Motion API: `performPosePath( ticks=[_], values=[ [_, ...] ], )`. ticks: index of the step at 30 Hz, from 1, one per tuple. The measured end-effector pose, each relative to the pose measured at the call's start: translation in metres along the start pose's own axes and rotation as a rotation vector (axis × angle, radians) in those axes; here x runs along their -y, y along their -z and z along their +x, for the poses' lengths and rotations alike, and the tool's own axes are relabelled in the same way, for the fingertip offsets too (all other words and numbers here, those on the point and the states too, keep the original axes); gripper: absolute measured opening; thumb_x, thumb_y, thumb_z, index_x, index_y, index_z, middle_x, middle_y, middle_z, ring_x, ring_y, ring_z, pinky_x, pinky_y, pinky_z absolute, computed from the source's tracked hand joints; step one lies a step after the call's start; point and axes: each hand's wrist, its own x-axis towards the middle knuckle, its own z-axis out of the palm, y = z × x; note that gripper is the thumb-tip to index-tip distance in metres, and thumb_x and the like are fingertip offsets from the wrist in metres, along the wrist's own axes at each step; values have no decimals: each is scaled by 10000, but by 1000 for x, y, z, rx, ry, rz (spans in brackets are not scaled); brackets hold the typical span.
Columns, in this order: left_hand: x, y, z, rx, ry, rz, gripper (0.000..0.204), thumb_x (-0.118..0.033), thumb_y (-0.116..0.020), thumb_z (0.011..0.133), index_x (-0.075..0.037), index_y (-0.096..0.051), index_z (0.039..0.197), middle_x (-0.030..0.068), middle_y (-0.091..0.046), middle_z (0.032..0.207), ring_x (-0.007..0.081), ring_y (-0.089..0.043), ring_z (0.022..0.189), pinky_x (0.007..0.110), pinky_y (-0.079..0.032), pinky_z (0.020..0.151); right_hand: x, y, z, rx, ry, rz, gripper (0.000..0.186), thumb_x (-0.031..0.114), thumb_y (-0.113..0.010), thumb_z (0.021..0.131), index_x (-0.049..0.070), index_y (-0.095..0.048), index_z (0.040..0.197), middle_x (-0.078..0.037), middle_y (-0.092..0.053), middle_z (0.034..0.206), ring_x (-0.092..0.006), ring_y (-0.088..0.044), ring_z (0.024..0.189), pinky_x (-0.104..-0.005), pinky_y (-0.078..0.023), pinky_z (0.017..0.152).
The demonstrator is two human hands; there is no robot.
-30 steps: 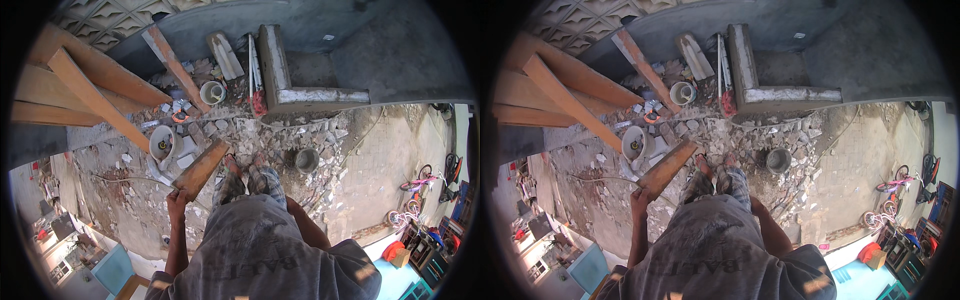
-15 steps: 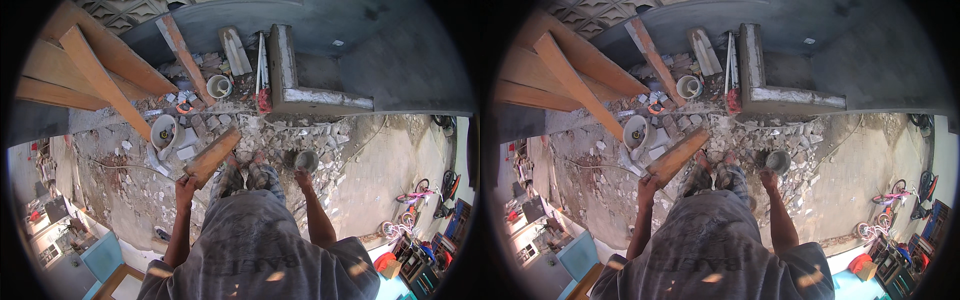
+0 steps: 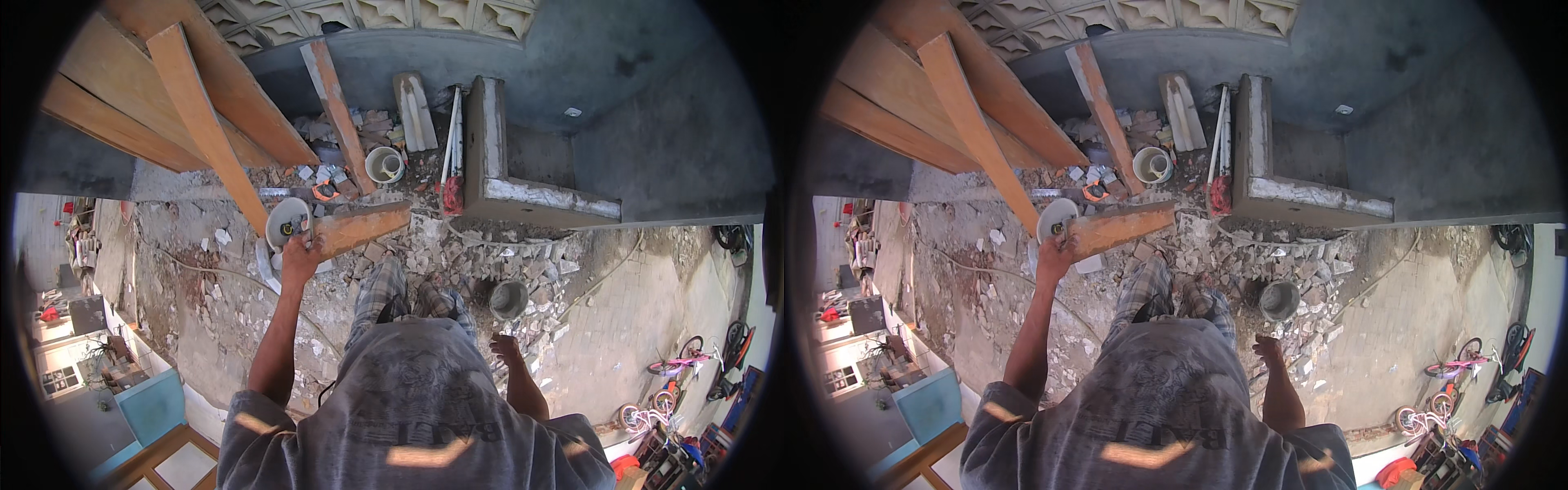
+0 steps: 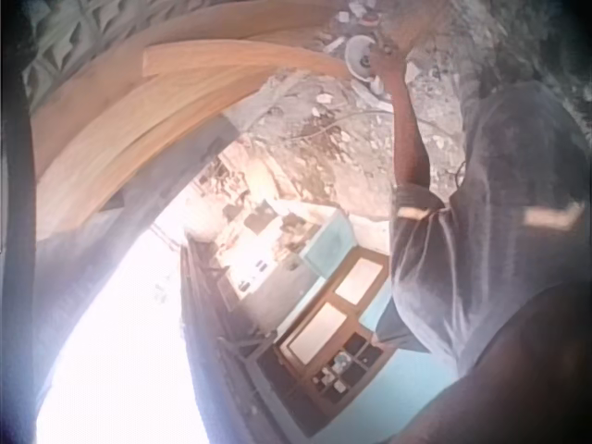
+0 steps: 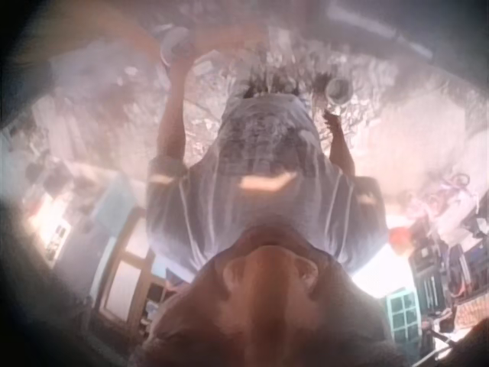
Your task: The person is plastering a concrete wall using a trowel and a wooden straightedge. They scoop wet cement from a bucket, apply it to the wall surface, and smooth it out. The person also uses a chisel to scrape off excess material and a wooden plank to level the plastered area.
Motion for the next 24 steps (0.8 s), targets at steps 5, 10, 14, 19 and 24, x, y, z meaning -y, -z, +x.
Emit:
performPosePath(
  ticks=[5,10,14,19,24],
  values=[
    [-26,9,116,-289,-386,167,374,-264,-727,878,8,-718,1134,277,-702,945,432,-684,910,507,-529,833,-5,1,5,112,-3,313,441,315,-710,927,95,-606,1294,-28,-656,902,-139,-621,614,-274,-469,512],
    [-102,20,238,-114,-339,295,287,-237,-699,882,-103,-732,1134,222,-723,1047,425,-691,988,513,-545,859,39,-43,-20,34,65,252,355,367,-646,976,156,-617,1260,-32,-683,1011,-176,-679,812,-328,-491,645],
    [-99,-14,336,-99,-368,356,277,-235,-691,877,-135,-738,1131,203,-729,1026,414,-699,971,502,-555,863,37,-65,-33,21,70,353,348,354,-626,995,158,-600,1282,-43,-682,1025,-181,-691,864,-341,-515,677],
    [-76,-82,432,-26,-370,423,260,-213,-651,875,-137,-735,1108,207,-721,1022,417,-707,939,516,-565,835,34,-100,-73,-128,-52,326,397,382,-625,988,112,-591,1277,-64,-671,1045,-187,-682,842,-309,-502,635],
    [-34,-154,491,20,-394,441,204,-156,-599,871,-109,-738,1012,218,-720,938,409,-714,912,529,-573,806,73,-135,-107,-225,-252,267,515,422,-603,987,119,-531,1396,-105,-670,1142,-242,-683,941,-380,-530,741]
  ],
)
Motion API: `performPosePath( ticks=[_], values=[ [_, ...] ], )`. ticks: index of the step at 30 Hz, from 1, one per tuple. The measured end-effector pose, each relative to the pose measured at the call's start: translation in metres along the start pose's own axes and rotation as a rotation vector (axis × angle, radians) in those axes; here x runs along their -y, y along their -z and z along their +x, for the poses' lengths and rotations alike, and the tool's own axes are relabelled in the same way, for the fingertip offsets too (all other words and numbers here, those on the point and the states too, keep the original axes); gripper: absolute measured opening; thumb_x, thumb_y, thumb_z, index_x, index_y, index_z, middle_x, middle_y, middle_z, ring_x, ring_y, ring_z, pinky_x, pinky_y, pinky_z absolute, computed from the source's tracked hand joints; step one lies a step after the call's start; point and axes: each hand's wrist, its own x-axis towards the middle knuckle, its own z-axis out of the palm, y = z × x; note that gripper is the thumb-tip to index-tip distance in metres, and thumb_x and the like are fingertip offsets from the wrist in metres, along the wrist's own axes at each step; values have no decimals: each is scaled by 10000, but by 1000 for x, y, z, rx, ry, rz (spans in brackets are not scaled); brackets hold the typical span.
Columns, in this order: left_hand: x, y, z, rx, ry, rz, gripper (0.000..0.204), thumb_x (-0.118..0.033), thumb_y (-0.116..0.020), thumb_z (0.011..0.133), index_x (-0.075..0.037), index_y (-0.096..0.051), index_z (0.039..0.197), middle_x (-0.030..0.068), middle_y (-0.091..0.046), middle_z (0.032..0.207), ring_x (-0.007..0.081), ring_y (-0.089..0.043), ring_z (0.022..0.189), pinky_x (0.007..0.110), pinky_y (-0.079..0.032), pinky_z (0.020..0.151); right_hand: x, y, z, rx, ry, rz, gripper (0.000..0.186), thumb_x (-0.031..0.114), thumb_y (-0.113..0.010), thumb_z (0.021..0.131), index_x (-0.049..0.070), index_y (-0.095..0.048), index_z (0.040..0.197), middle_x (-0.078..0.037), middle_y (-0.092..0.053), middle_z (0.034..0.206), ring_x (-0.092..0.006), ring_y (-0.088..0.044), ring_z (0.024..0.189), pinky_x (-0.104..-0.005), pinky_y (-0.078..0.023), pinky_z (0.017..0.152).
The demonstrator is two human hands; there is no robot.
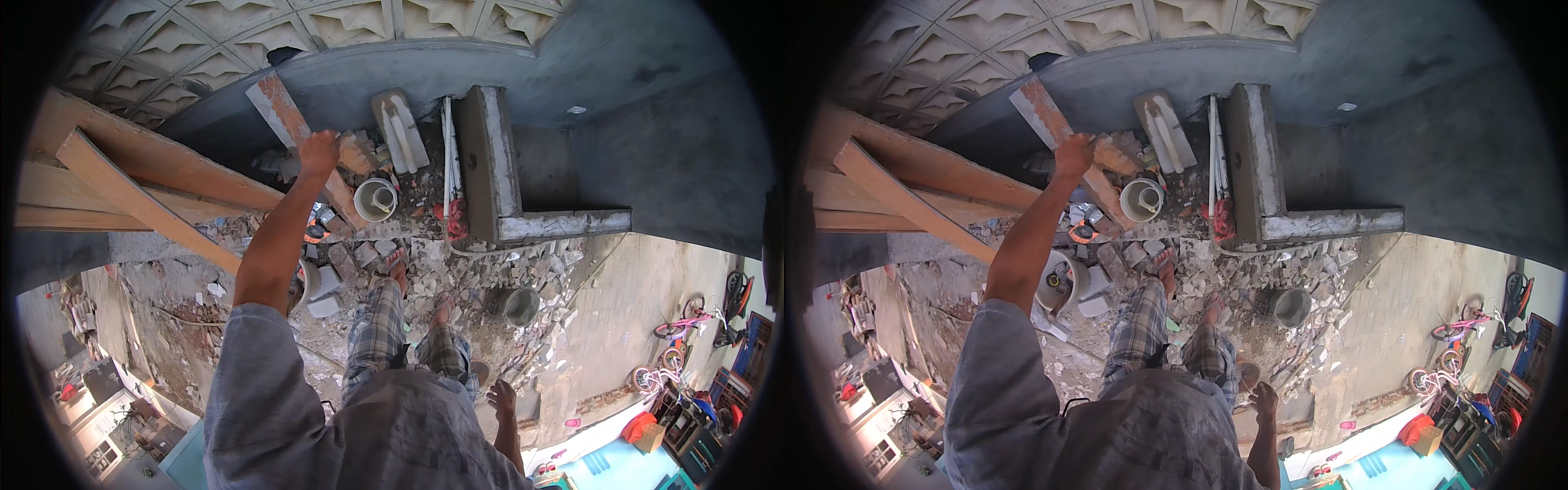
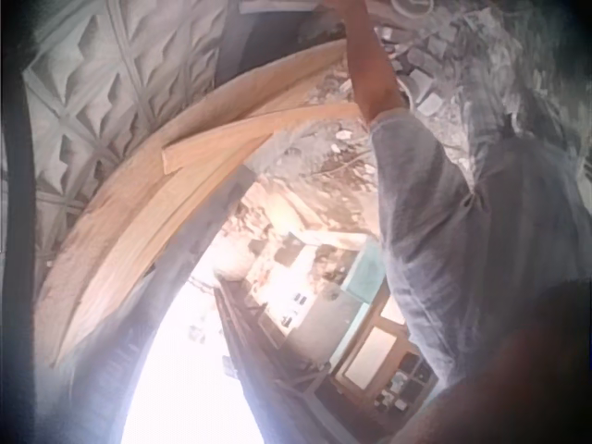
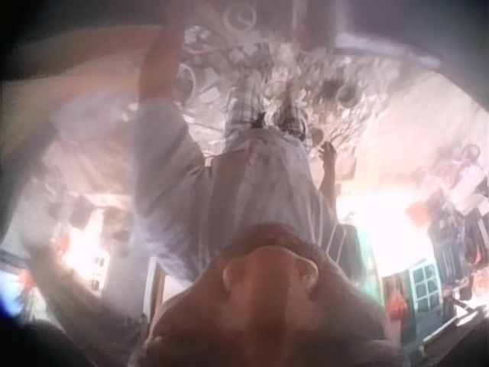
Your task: The person is plastering a concrete wall using a trowel and a wooden straightedge. They scoop wet cement from a bucket, apply it to the wall surface, and smooth it out. The person also uses a chisel to scrape off excess material and a wooden plank to level the plastered area.
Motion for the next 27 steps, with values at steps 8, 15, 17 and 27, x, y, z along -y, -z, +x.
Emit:
performPosePath(
  ticks=[8,15,17,27],
  values=[
    [34,-76,36,-48,-179,33,156,-154,-579,875,-75,-713,882,180,-717,844,426,-710,817,533,-582,732,26,-59,-43,7,11,11,528,438,-582,1001,96,-531,1400,-113,-681,1148,-236,-693,934,-365,-532,739],
    [61,-112,76,34,-171,140,183,-218,-631,870,-86,-704,973,169,-715,974,386,-709,917,520,-574,774,45,-74,-48,0,-2,-16,544,430,-598,997,84,-524,1410,-111,-683,1142,-235,-697,923,-356,-533,725],
    [25,-107,82,106,-123,92,178,-191,-583,900,-102,-722,966,167,-723,989,388,-715,914,514,-586,772,37,-75,-58,-46,-31,0,543,428,-594,999,79,-523,1409,-112,-680,1149,-239,-698,927,-361,-535,721],
    [25,-83,112,-241,34,-113,359,-165,-757,794,-77,-682,1133,173,-631,1218,409,-621,1131,512,-524,916,24,-79,-60,-56,-63,-82,578,442,-559,1006,58,-486,1432,-169,-664,1178,-289,-696,943,-391,-537,712]
  ],
)
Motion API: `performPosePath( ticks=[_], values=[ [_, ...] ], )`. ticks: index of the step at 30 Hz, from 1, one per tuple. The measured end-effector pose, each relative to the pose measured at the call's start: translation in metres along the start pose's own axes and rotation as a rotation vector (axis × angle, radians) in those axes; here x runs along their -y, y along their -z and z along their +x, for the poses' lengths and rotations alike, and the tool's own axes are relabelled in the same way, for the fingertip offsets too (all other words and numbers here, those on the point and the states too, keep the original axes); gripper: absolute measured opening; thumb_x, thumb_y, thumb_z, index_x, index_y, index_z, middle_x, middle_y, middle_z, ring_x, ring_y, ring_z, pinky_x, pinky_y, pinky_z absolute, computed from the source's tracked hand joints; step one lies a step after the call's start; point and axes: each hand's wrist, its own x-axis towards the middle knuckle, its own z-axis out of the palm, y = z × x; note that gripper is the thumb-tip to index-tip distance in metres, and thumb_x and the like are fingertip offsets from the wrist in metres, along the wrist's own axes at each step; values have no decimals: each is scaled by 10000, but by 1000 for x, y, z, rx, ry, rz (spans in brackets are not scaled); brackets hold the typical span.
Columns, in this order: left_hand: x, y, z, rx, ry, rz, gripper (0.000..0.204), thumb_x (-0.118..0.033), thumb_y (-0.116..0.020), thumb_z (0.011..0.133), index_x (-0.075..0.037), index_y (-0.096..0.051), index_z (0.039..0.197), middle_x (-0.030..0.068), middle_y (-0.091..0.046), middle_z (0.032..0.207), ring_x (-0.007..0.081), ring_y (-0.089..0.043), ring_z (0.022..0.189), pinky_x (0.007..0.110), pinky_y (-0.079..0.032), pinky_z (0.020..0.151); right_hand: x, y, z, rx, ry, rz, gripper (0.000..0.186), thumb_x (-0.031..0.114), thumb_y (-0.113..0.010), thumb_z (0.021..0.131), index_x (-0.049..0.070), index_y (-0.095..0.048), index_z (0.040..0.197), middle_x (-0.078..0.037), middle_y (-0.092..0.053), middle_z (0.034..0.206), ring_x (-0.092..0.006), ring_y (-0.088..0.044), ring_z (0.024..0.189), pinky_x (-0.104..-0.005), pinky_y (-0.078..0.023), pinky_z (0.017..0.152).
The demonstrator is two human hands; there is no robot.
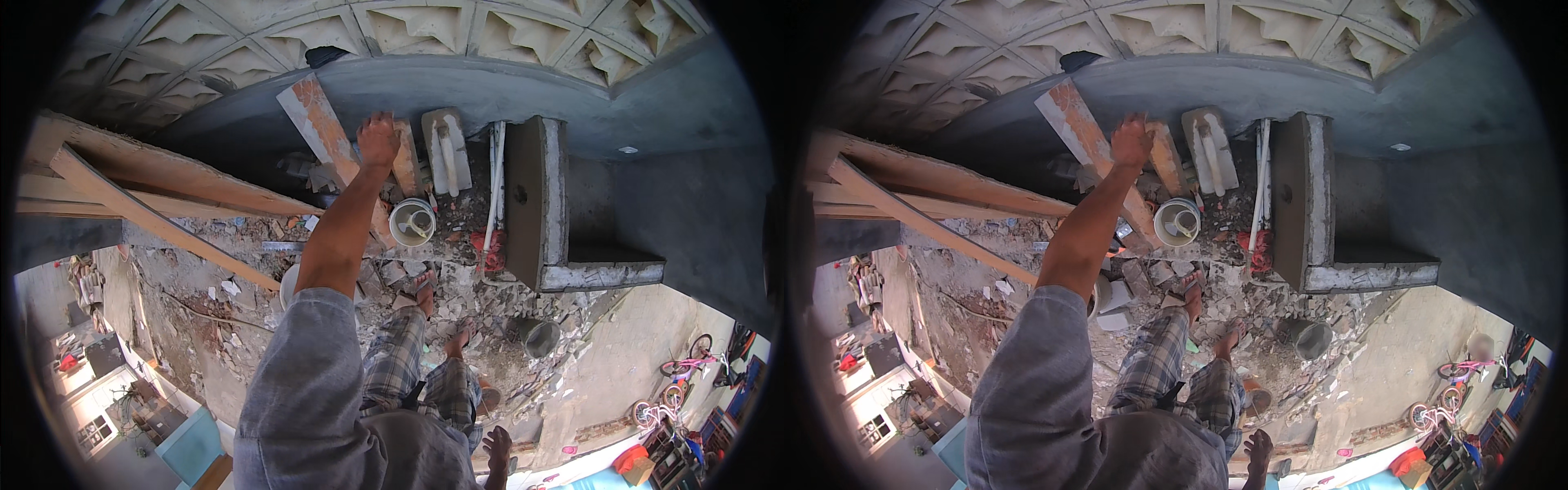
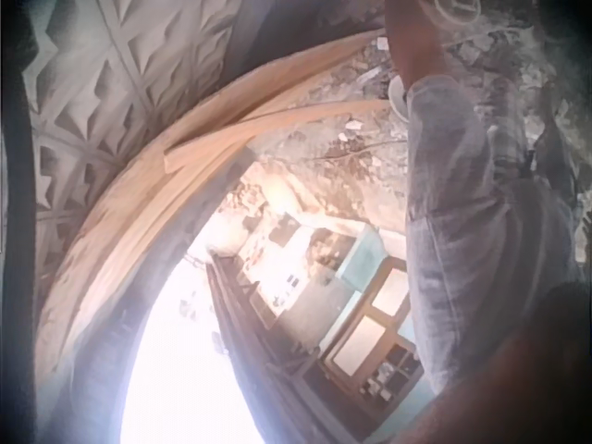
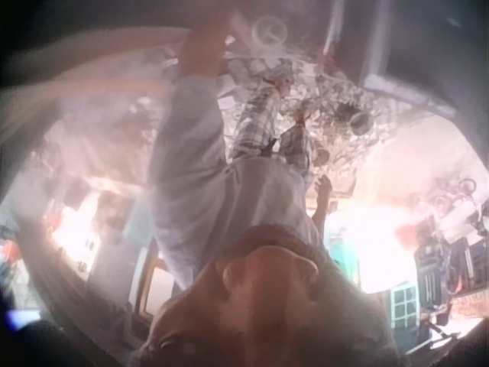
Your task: The person is plastering a concrete wall using a trowel and a wooden straightedge. They scoop wet cement from a bucket, apply it to the wall surface, and smooth it out. The person also uses a chisel to scrape off excess material and a wooden plank to level the plastered area.
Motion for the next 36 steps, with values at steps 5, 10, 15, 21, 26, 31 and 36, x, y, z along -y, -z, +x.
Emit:
performPosePath(
  ticks=[5,10,15,21,26,31,36],
  values=[
    [40,69,40,-394,146,170,505,-240,-764,817,-102,-628,1283,155,-525,1375,400,-447,1328,578,-369,1101,10,-2,1,2,-36,-36,605,442,-560,1006,55,-460,1459,-175,-656,1201,-299,-689,972,-396,-539,743],
    [137,107,85,-95,332,391,498,-315,-627,950,-88,-574,1390,203,-449,1531,438,-397,1425,613,-385,1088,36,-7,9,46,32,-54,574,444,-568,1013,59,-497,1432,-159,-662,1189,-260,-695,946,-366,-546,751],
    [169,123,89,96,339,172,435,-319,-609,941,-69,-655,1294,243,-670,1213,450,-621,1161,517,-499,991,57,-4,14,62,121,-56,600,473,-583,1006,51,-503,1424,-140,-670,1154,-235,-691,939,-351,-542,737],
    [122,199,10,14,348,174,342,-300,-655,924,-94,-730,1186,209,-719,1126,411,-682,1061,478,-547,929,66,10,23,112,194,-17,585,458,-587,1004,53,-515,1420,-119,-670,1147,-217,-687,943,-337,-529,733],
    [98,279,-106,90,335,13,333,-253,-687,905,-12,-730,1131,211,-738,914,345,-735,876,434,-555,788,64,3,44,149,290,3,477,434,-585,1011,27,-630,1255,-84,-688,1016,-185,-678,861,-324,-515,689],
    [38,359,-253,61,627,-516,709,-145,-650,900,-35,-367,1540,156,-712,861,258,-735,776,295,-572,646,53,15,92,207,402,-175,449,454,-554,1028,37,-711,973,-19,-654,806,-114,-615,741,-292,-483,655],
    [-23,396,-353,82,941,-975,697,-111,-608,926,-50,-319,1558,197,-681,1023,285,-742,805,348,-643,714,45,23,113,166,509,-156,521,452,-544,1006,-23,-703,864,-86,-684,772,-177,-617,689,-339,-477,648]
  ],
)
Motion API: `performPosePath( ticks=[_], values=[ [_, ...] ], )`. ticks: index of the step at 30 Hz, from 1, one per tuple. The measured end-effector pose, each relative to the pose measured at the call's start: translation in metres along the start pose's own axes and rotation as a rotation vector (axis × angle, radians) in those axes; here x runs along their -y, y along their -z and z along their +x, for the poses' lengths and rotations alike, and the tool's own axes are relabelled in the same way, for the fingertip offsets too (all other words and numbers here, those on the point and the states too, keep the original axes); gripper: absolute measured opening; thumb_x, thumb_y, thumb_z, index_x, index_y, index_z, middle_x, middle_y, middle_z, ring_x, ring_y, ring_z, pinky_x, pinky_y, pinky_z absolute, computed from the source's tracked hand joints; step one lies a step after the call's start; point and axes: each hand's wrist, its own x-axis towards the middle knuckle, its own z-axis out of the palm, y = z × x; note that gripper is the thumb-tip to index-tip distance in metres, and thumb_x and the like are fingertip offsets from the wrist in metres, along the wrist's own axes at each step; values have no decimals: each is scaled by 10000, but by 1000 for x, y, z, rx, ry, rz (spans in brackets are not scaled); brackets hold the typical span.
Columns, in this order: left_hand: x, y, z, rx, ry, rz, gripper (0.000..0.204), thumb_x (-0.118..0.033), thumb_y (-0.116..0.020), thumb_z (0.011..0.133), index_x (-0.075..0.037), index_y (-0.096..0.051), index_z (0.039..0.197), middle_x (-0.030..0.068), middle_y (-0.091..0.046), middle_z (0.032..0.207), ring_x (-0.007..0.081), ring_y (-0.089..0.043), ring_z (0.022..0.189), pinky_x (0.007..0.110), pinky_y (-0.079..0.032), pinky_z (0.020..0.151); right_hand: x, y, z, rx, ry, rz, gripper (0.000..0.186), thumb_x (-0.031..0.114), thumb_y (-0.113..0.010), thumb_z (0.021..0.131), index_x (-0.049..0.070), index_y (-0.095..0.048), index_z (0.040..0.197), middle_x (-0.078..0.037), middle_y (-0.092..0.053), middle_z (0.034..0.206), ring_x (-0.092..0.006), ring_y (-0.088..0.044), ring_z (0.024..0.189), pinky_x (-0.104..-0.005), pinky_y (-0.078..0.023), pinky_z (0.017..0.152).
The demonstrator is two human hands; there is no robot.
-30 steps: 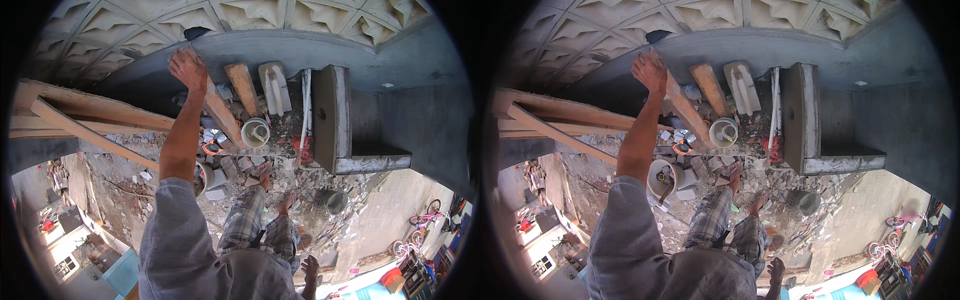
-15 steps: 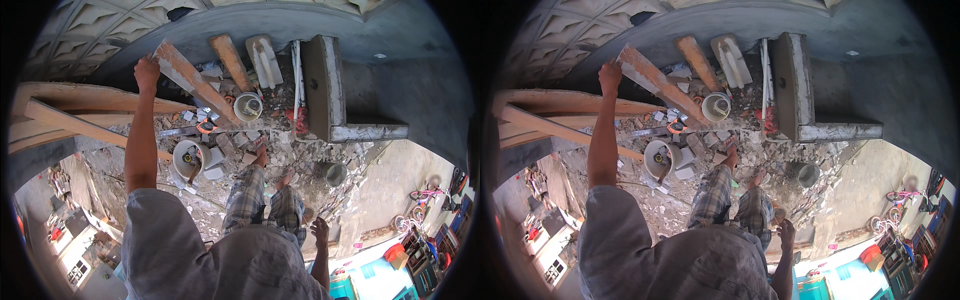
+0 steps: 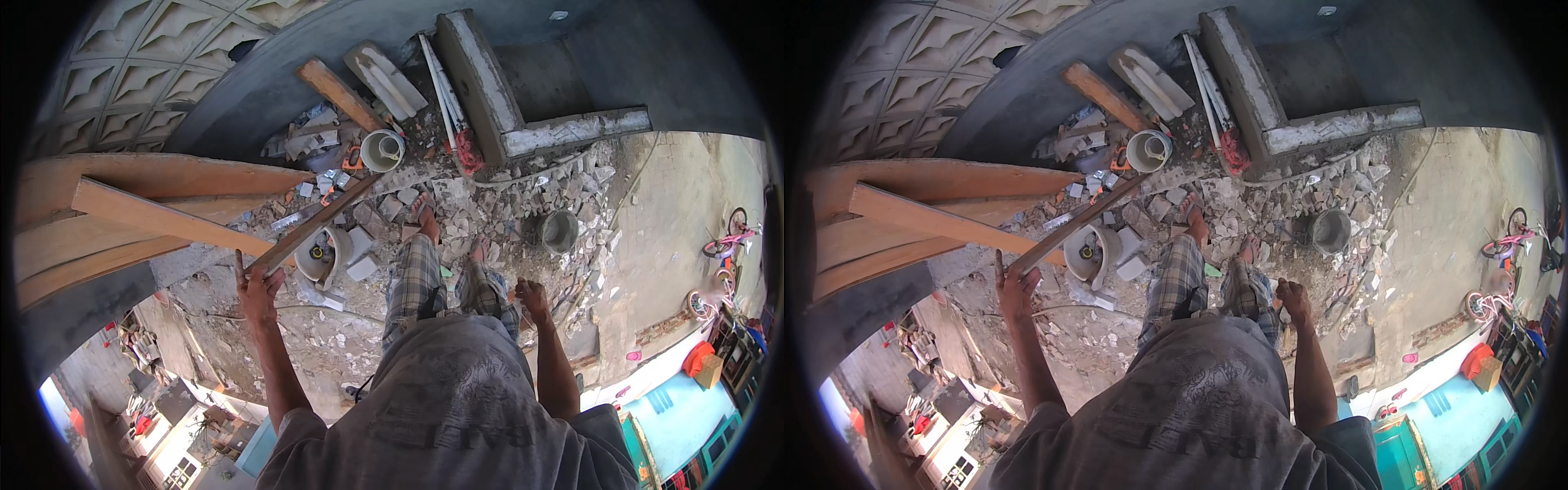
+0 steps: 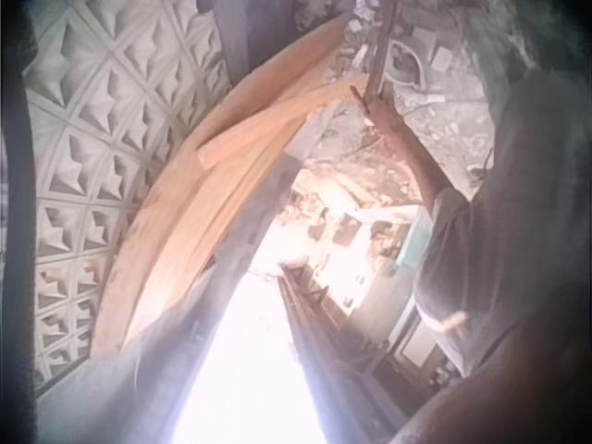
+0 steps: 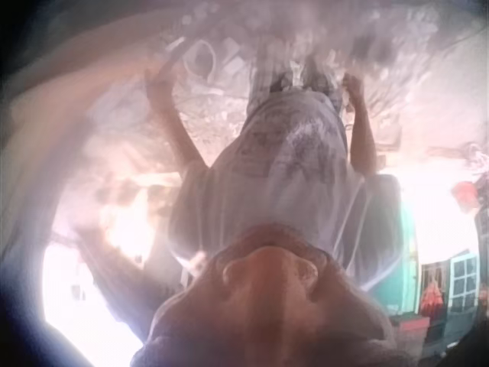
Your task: The person is plastering a concrete wall using a trowel and a wooden straightedge. They scoop wet cement from a bucket, apply it to the wall surface, and smooth it out. The person also uses a chisel to scrape off excess material and a wooden plank to level the plastered area.
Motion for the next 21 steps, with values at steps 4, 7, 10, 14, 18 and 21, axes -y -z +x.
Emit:
performPosePath(
  ticks=[4,7,10,14,18,21],
  values=[
    [35,6,-21,24,112,-193,500,-150,-603,974,13,-479,1430,162,-678,1055,277,-728,981,378,-637,828,-42,24,-7,21,-60,24,587,558,-567,980,-12,-692,1042,-126,-716,971,-241,-704,847,-340,-527,696],
    [44,-20,-46,0,145,-264,397,-158,-619,986,32,-558,1328,151,-689,1062,266,-702,1082,353,-608,871,-83,44,-25,-15,-91,108,545,514,-585,986,-18,-692,1038,-128,-718,955,-213,-691,802,-326,-516,653],
    [67,-46,-46,172,42,-252,306,-115,-662,960,29,-593,1222,160,-695,1062,251,-693,1092,328,-591,864,-163,50,-19,-42,-136,275,491,467,-597,994,-15,-689,1009,-106,-714,895,-167,-672,738,-298,-489,579],
    [87,-61,-56,200,-109,-276,208,-49,-712,918,20,-594,1074,155,-690,1043,236,-705,1007,330,-599,836,-244,57,-20,50,-200,409,455,429,-610,997,15,-623,1187,-76,-694,943,-173,-675,737,-287,-492,565],
    [95,-58,-57,86,-299,-194,176,-62,-702,936,28,-580,1026,136,-679,1003,225,-710,940,343,-616,840,-232,64,-68,192,-91,523,502,402,-639,972,32,-603,1310,-161,-659,1257,-254,-695,1020,-375,-564,785],
    [80,-71,-93,44,-428,-44,181,-105,-664,975,55,-579,989,144,-688,952,202,-719,849,332,-636,781,-158,70,-97,230,-520,258,618,418,-641,960,89,-485,1460,-158,-551,1442,-267,-621,1223,-436,-533,951]
  ],
)
